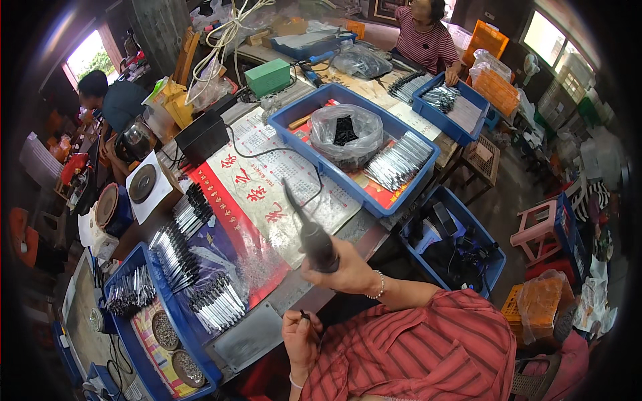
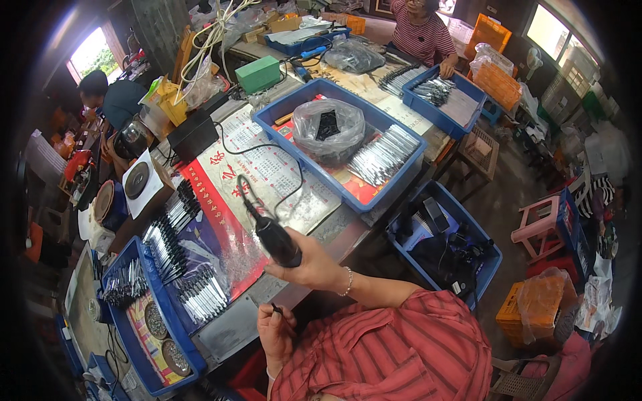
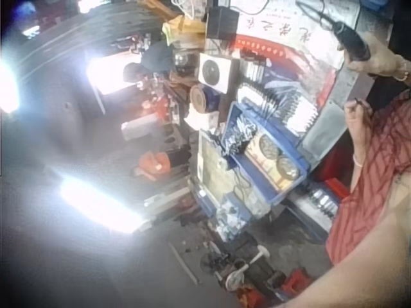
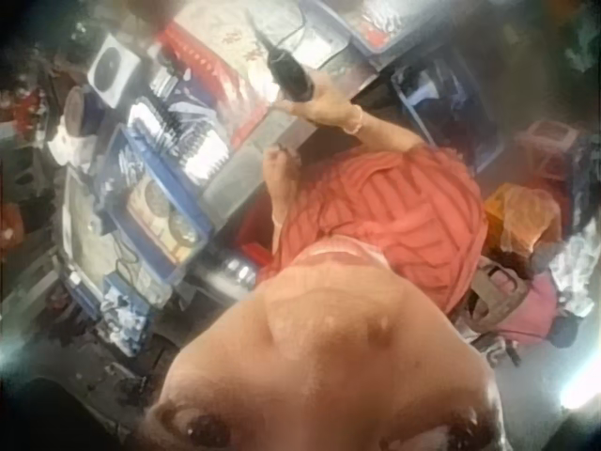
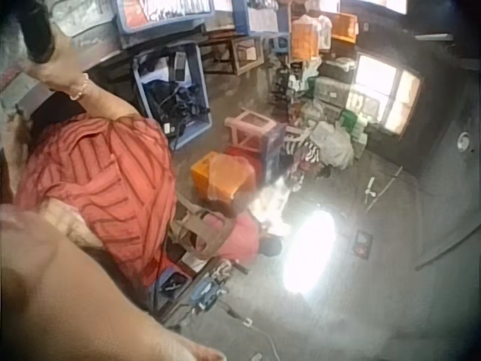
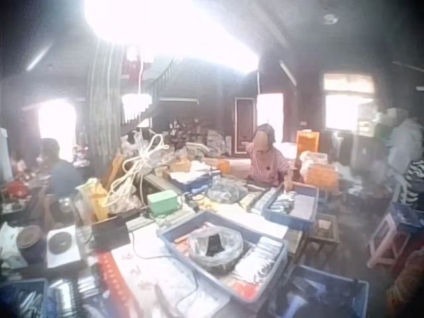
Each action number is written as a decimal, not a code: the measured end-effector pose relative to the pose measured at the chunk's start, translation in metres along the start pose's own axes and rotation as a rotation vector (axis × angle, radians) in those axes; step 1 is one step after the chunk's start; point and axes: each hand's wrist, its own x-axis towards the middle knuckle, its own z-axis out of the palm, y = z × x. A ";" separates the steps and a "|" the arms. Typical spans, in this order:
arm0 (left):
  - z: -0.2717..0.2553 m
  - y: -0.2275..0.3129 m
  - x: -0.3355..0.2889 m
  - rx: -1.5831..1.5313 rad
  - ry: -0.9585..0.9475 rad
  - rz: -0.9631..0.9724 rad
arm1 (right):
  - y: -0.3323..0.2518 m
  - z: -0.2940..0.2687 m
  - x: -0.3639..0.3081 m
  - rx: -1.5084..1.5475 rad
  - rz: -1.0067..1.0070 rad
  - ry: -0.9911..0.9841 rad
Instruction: The person assembles compasses by fitting compass components together by hand and securing them using an electric rotary tool.
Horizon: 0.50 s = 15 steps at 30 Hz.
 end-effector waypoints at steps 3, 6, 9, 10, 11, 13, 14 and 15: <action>0.026 0.014 0.007 0.270 -0.074 0.194 | 0.007 0.010 0.002 0.067 0.058 -0.049; 0.032 0.019 0.012 0.510 -0.204 0.283 | 0.011 0.021 0.001 0.140 0.084 -0.077; 0.014 0.019 0.015 0.595 -0.277 0.136 | 0.011 0.029 0.002 0.084 0.044 -0.091; 0.013 0.021 0.019 0.654 -0.285 0.162 | 0.014 0.030 0.002 0.026 0.102 -0.129; 0.014 0.022 0.022 0.713 -0.294 0.188 | 0.017 0.030 0.003 -0.032 0.160 -0.167; 0.027 0.028 0.022 0.691 -0.260 0.174 | 0.019 0.030 0.004 -0.079 0.161 -0.176; 0.030 0.032 0.022 0.568 -0.256 0.115 | 0.019 0.028 0.006 -0.200 0.064 -0.171; 0.032 0.035 0.022 0.445 -0.253 0.056 | 0.017 0.026 0.006 -0.321 -0.034 -0.165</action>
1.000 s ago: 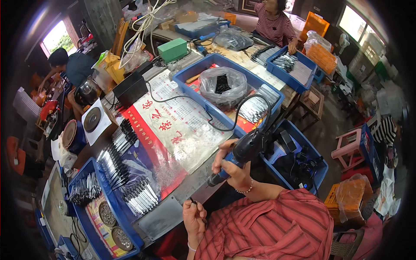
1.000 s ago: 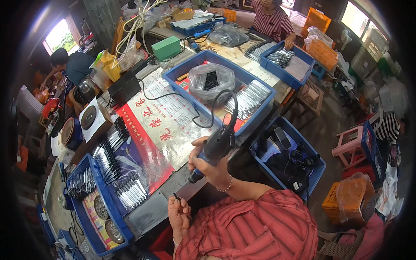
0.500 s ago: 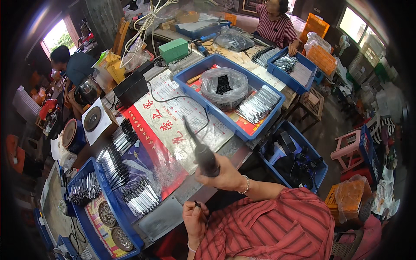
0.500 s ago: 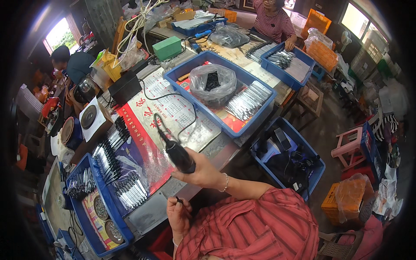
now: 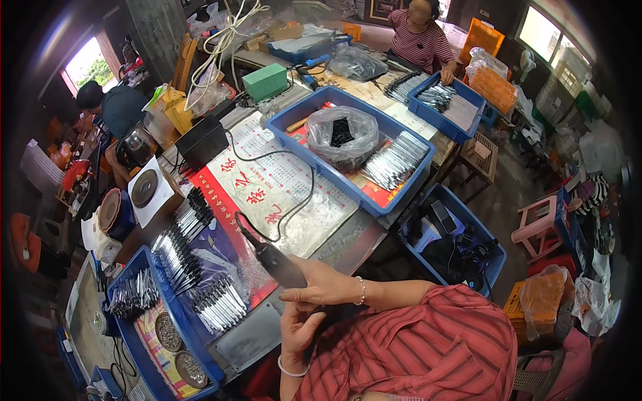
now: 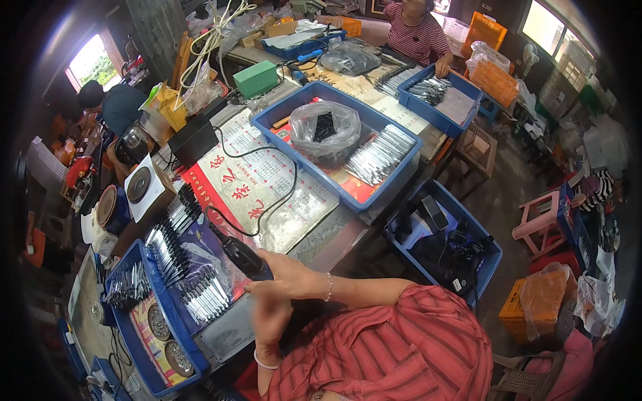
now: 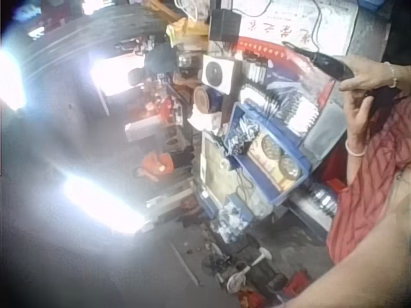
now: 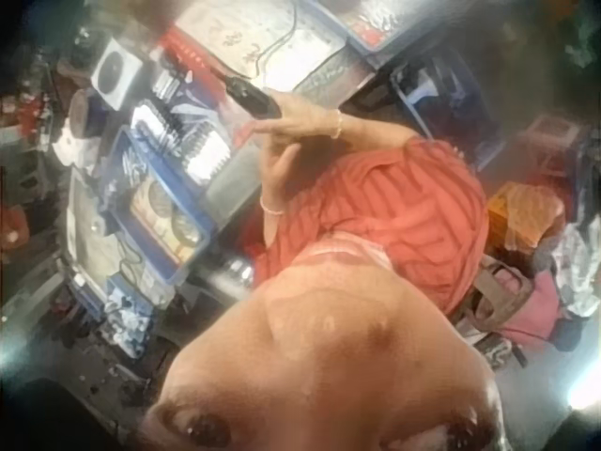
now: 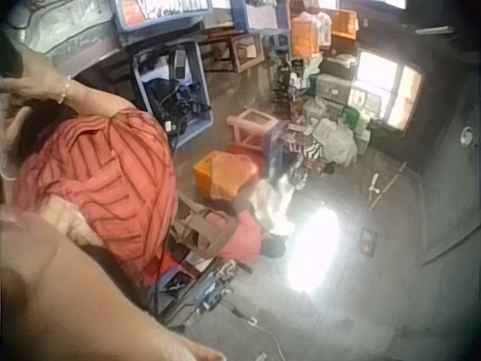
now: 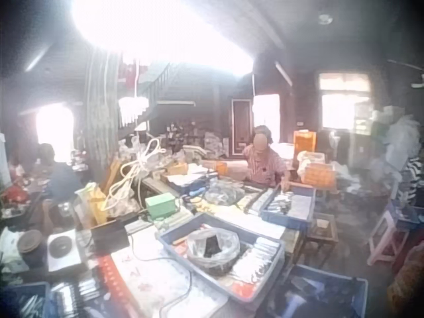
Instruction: The person assembles compasses by fitting compass components together by hand and securing them using an electric rotary tool.
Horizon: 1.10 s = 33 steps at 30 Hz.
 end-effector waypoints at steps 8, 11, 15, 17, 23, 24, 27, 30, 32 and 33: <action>-0.024 -0.001 -0.007 -0.152 0.004 0.142 | -0.055 -0.040 -0.027 0.077 -0.281 -0.215; -0.019 0.002 -0.005 -0.138 0.012 0.142 | -0.060 -0.011 -0.040 0.464 -0.396 -0.940; -0.019 -0.001 -0.004 -0.121 0.009 0.156 | -0.066 0.032 -0.057 0.600 -0.664 -1.092; -0.018 -0.004 -0.006 -0.122 0.003 0.134 | -0.067 0.045 -0.054 0.576 -0.671 -1.070; -0.012 -0.002 -0.012 -0.140 0.031 0.116 | -0.068 0.055 -0.053 0.503 -0.698 -1.006; -0.015 -0.003 -0.014 -0.148 0.035 0.109 | -0.068 0.044 -0.049 0.492 -0.699 -1.001; -0.024 -0.007 -0.017 -0.160 0.048 0.107 | -0.068 0.049 -0.054 0.453 -0.698 -0.982; -0.027 -0.009 -0.013 -0.172 0.053 0.128 | -0.069 0.063 -0.058 0.411 -0.693 -0.963; -0.027 -0.008 -0.014 -0.174 0.063 0.146 | -0.069 0.069 -0.056 0.393 -0.696 -0.960; -0.030 -0.008 -0.018 -0.151 0.067 0.142 | -0.069 0.068 -0.052 0.396 -0.707 -0.978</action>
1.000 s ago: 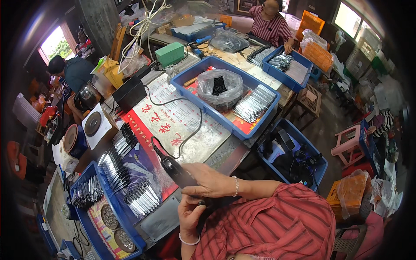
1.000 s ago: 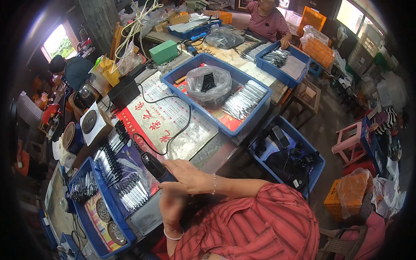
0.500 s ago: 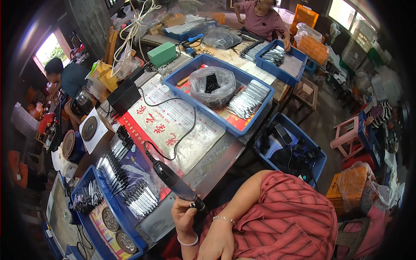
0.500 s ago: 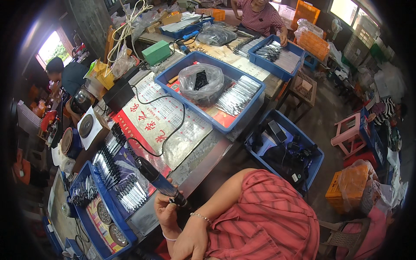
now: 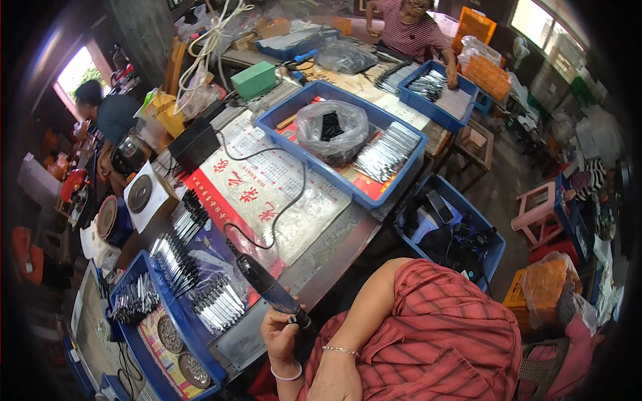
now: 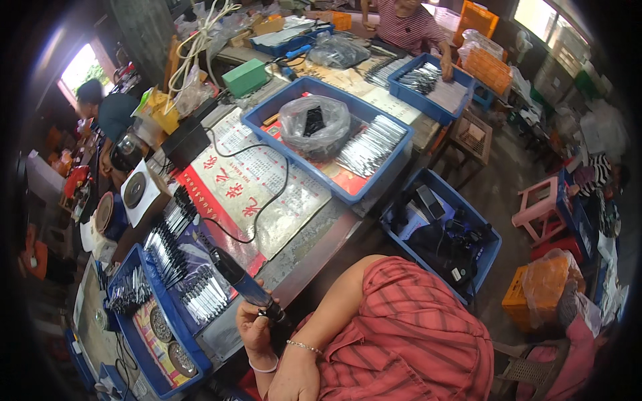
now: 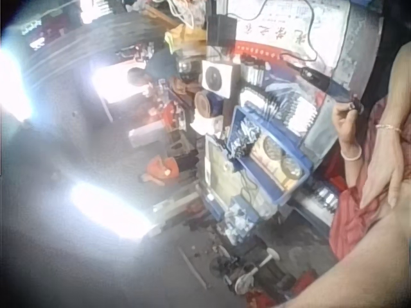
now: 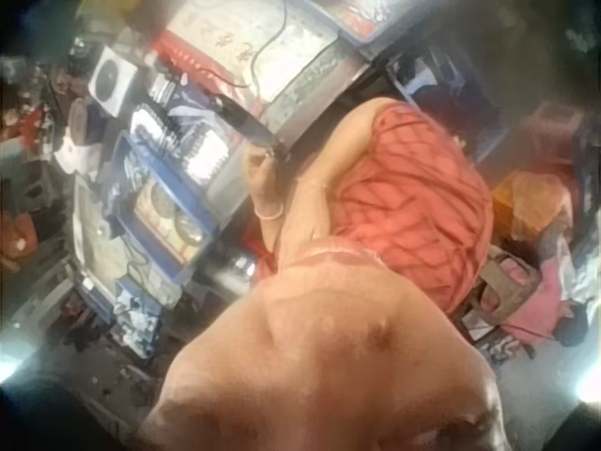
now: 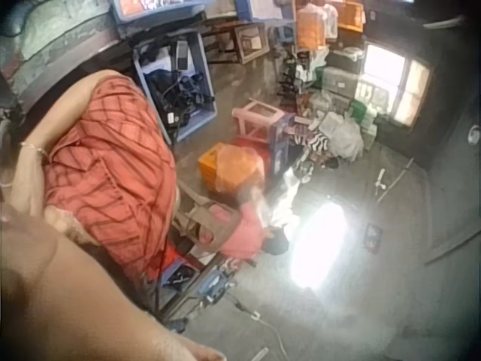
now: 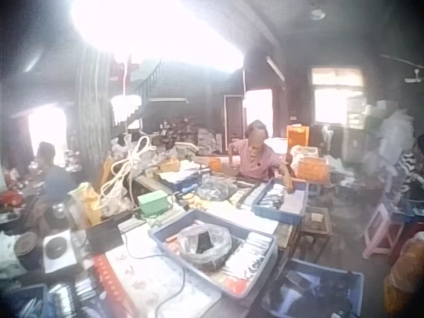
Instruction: The person assembles compasses by fitting compass components together by hand and securing them using an electric rotary tool.
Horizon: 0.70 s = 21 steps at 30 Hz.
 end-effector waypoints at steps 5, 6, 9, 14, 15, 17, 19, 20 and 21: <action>-0.005 0.007 -0.005 -0.006 -0.014 -0.080 | -0.003 -0.016 0.000 0.077 -0.110 -0.178; -0.005 0.007 -0.005 -0.014 -0.023 -0.083 | -0.004 -0.016 -0.001 0.099 -0.147 -0.229; -0.017 0.000 -0.003 0.037 -0.106 -0.086 | -0.012 -0.029 0.015 0.107 -0.077 -0.377; -0.026 -0.003 -0.007 0.068 -0.115 -0.051 | -0.019 -0.030 0.023 0.262 -0.130 -0.339; -0.027 0.000 -0.012 0.078 -0.094 -0.049 | -0.012 -0.026 0.020 0.277 -0.145 -0.349; -0.020 0.004 -0.005 0.017 -0.140 -0.060 | -0.002 -0.026 0.000 0.369 -0.099 -0.410; -0.029 0.002 -0.011 0.028 -0.135 -0.069 | -0.003 -0.033 -0.020 0.512 -0.001 -0.426; -0.034 0.001 -0.014 0.030 -0.135 -0.077 | -0.003 -0.040 -0.030 0.527 0.039 -0.330; -0.035 0.002 -0.014 0.031 -0.127 -0.078 | -0.008 -0.053 -0.036 0.541 0.084 -0.229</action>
